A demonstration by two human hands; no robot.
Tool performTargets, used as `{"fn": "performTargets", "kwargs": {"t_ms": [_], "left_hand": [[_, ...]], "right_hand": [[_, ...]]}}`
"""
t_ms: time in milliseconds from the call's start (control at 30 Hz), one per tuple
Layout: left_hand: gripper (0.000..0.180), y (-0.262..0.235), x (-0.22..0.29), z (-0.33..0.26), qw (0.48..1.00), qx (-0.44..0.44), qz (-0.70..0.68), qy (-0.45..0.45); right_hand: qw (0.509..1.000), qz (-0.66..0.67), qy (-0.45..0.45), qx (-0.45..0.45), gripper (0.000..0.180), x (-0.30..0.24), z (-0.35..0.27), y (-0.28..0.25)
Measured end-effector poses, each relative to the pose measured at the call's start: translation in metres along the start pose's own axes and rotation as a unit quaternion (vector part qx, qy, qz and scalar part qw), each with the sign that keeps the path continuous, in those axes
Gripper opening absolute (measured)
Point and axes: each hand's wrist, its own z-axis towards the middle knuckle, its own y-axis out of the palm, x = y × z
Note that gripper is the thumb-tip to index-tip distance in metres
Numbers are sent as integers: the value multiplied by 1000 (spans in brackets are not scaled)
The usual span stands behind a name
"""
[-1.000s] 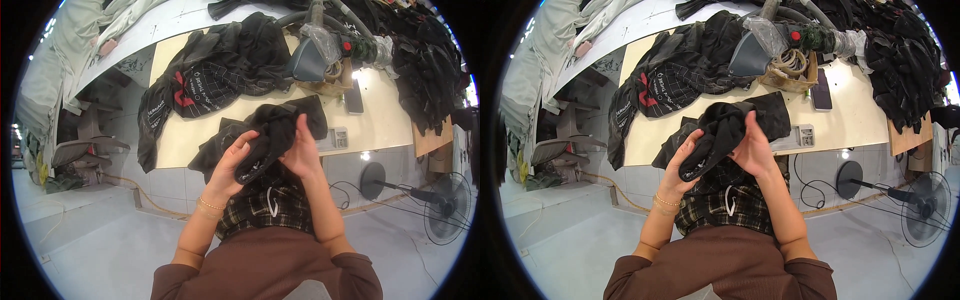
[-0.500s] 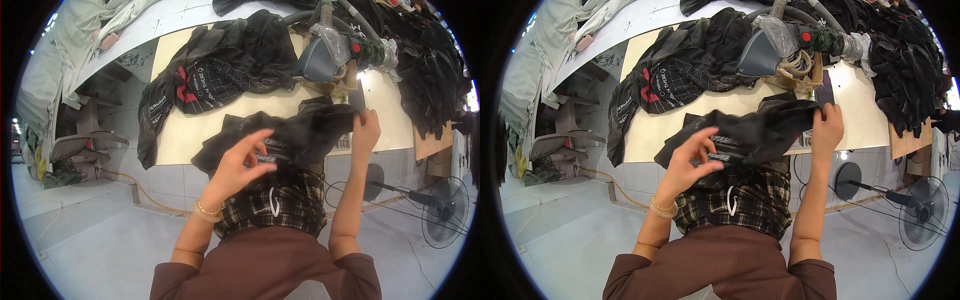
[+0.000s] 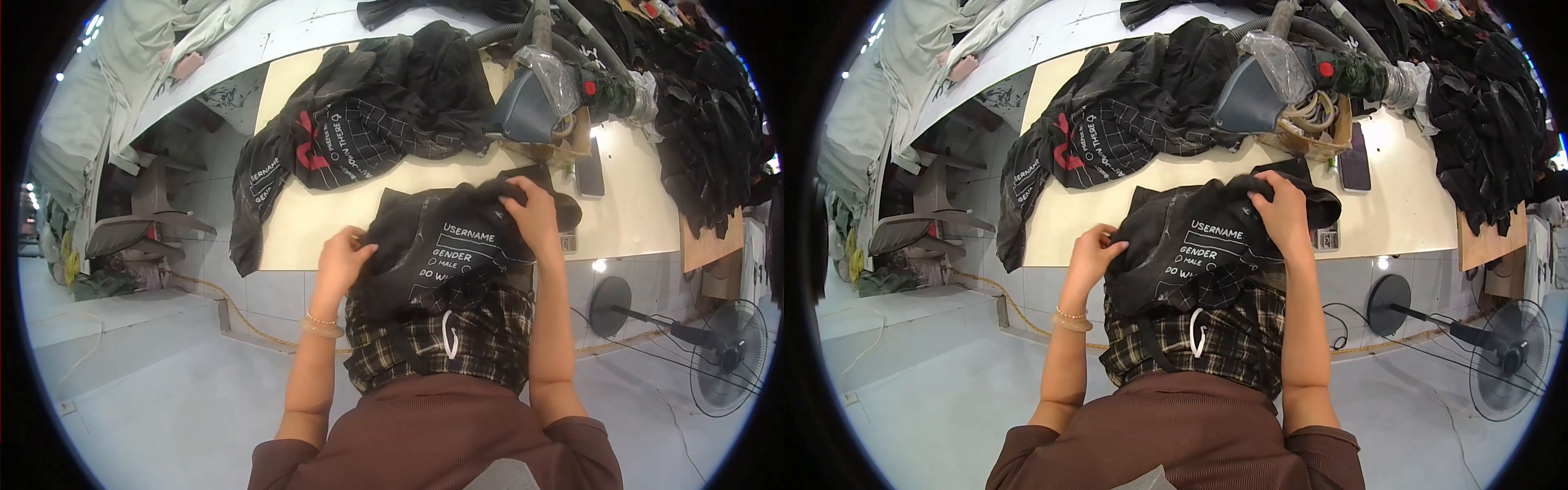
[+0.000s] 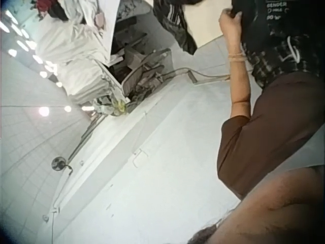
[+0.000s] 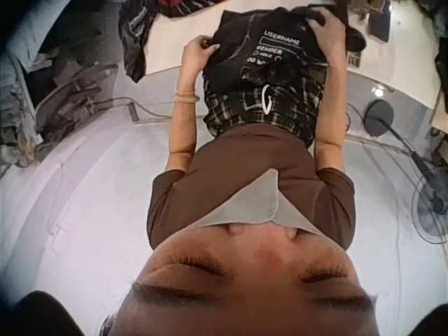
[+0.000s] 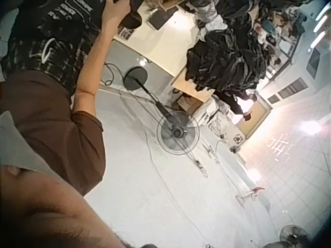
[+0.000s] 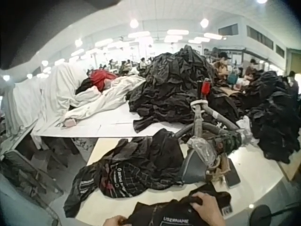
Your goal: Inspecting black garments for quality control on a factory floor.
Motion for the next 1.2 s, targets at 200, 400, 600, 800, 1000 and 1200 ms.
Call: {"fn": "performTargets", "kwargs": {"t_ms": [200,400,600,800,1000,1200], "left_hand": [[27,-20,26,-30,922,282,-90,249],[28,2,14,-39,961,69,-20,268],[12,8,-17,-26,955,191,-228,-14],[30,17,-15,-5,928,47,-343,-139],[6,16,22,-15,843,34,-534,-52],[1,3,68,-27,823,-84,-561,29]], "right_hand": [[976,205,-64,42,24,7,-27,-98],[981,-175,4,-88,29,16,-61,-105],[999,0,-48,10,17,-22,-53,-52],[981,54,-73,-170,39,-92,-17,89],[964,34,-67,-257,44,-120,-16,123],[902,328,77,-270,18,-102,-9,49]]}}
